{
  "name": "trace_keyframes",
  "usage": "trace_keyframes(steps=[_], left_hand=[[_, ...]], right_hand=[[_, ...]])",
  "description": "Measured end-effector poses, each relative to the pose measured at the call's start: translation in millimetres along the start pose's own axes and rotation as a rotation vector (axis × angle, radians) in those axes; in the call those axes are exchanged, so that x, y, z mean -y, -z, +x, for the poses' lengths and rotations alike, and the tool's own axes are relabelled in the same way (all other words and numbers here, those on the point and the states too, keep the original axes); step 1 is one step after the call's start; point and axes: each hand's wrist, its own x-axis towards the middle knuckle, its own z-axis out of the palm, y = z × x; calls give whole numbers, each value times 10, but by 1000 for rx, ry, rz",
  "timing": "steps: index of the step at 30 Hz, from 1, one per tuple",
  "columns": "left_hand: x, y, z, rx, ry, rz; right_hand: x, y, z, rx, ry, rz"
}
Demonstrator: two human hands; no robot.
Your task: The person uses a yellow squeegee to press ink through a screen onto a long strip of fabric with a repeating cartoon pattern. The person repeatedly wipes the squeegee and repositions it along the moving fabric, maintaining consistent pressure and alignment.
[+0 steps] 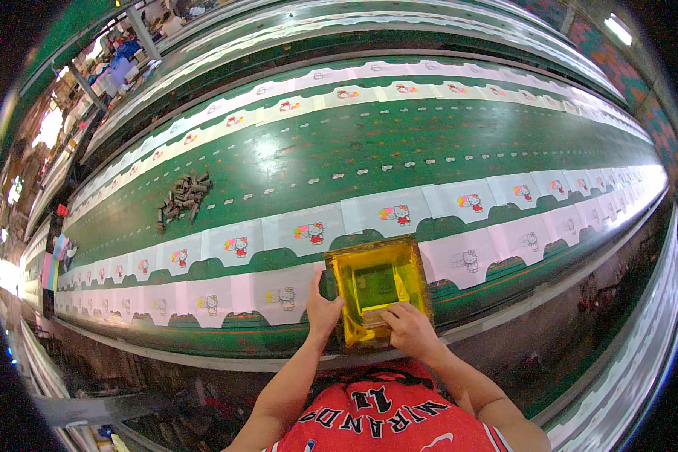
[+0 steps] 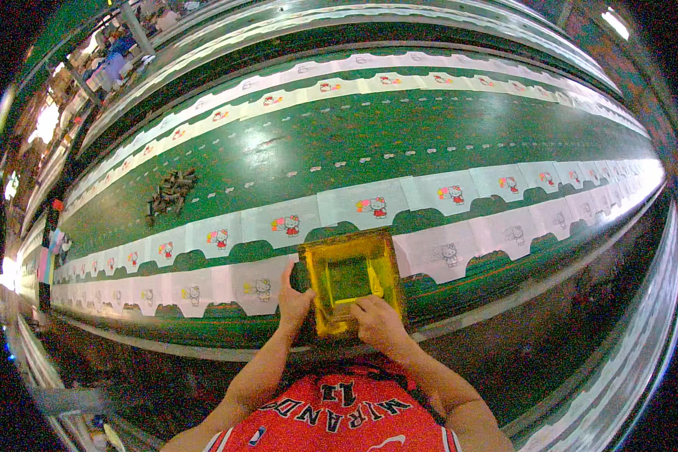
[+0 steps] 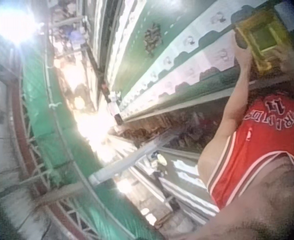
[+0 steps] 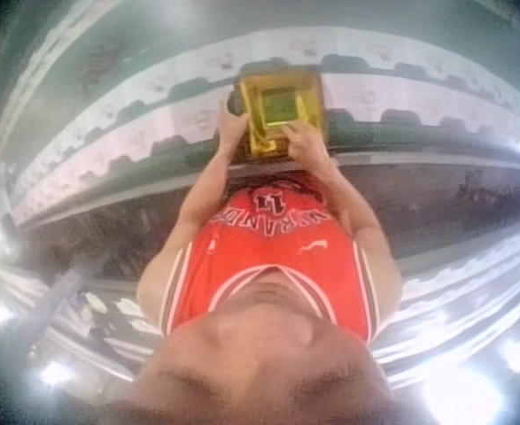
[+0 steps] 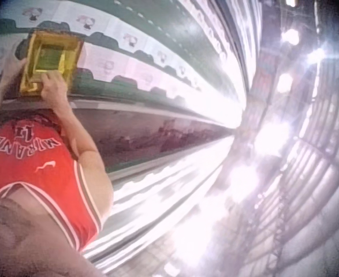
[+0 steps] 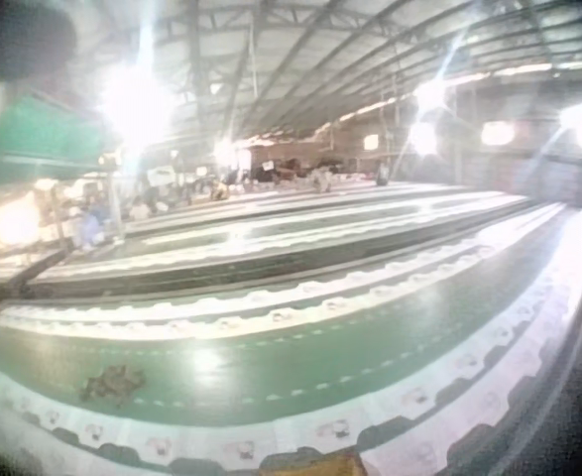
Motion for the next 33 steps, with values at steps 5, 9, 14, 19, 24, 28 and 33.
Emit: trace_keyframes(steps=[5,9,14,19,24,28,33], left_hand=[[63,-116,10,-5,25,38],[262,-150,29,-21,-37,97],[100,-99,23,17,-2,89],[91,-100,17,21,-15,89],[100,-95,3,21,-28,103],[92,-132,32,41,7,93],[141,-93,46,44,-15,33]], right_hand=[[-170,14,-67,0,10,64],[-220,5,-83,7,33,92],[-227,15,-74,36,26,101],[-187,62,-133,5,39,111],[-156,30,-292,87,79,69],[-425,-231,69,-50,139,16],[-650,-65,918,-4,-47,47]])
